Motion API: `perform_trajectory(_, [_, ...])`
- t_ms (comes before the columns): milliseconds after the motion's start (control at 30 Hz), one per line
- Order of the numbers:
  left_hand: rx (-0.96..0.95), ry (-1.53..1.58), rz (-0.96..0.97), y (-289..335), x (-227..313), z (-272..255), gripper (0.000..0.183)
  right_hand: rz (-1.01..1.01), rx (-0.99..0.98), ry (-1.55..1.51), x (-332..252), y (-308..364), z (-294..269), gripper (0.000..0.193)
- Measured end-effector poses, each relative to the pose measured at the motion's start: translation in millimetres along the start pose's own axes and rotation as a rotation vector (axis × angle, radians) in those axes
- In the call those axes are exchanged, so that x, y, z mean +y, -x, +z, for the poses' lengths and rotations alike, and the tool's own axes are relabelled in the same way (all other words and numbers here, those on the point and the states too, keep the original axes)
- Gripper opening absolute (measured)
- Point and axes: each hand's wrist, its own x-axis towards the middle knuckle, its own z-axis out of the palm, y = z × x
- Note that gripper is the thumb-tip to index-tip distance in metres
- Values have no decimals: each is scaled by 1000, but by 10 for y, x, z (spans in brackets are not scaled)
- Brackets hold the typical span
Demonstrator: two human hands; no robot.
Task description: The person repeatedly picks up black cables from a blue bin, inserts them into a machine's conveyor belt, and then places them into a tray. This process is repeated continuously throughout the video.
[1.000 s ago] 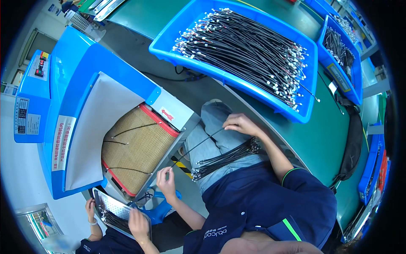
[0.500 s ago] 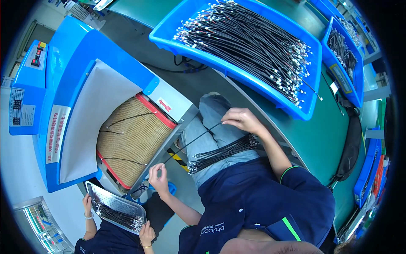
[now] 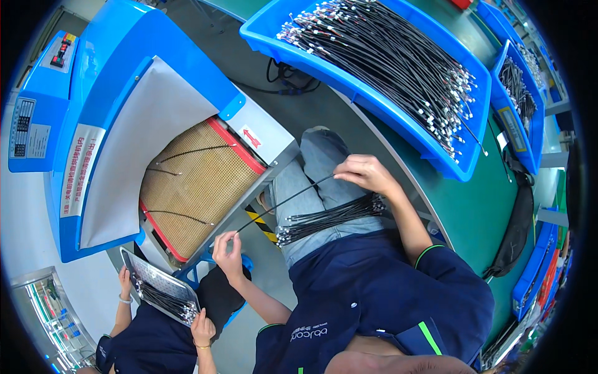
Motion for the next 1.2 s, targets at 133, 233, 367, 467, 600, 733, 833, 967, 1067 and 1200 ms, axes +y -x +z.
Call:
perform_trajectory(133, [4, -10, -5, 21, -26, -36, 14, 12, -27, 9, -10, -16, 24, 12])
perform_trajectory(233, [17, -41, 10, 28, -35, -63, 13, -3, -51, 26, -23, -6, 34, 10])
perform_trajectory(367, [20, -29, -1, 43, -35, -71, 14, -18, -56, 12, -24, 9, 69, 10])
perform_trajectory(467, [36, -27, -4, 49, -23, -78, 14, -25, -38, -6, -14, 20, 113, 10])
perform_trajectory(600, [45, -41, -15, 71, -56, -83, 13, -73, -22, 3, -17, -6, 119, 10])
perform_trajectory(733, [43, -48, -13, 65, -51, -92, 13, -41, -51, -9, 1, -1, 146, 11])
perform_trajectory(833, [49, -48, -27, 76, -88, -101, 13, -25, -76, -2, -34, -15, 146, 12])
perform_trajectory(967, [54, -59, -23, 59, -110, -104, 13, -67, -88, 30, -29, -31, 158, 13])
perform_trajectory(1067, [56, -66, -25, 58, -127, -118, 12, -83, -113, 49, -41, -60, 164, 12])
perform_trajectory(1200, [58, -79, -32, 57, -165, -156, 12, -82, -125, 62, -43, -80, 191, 11])
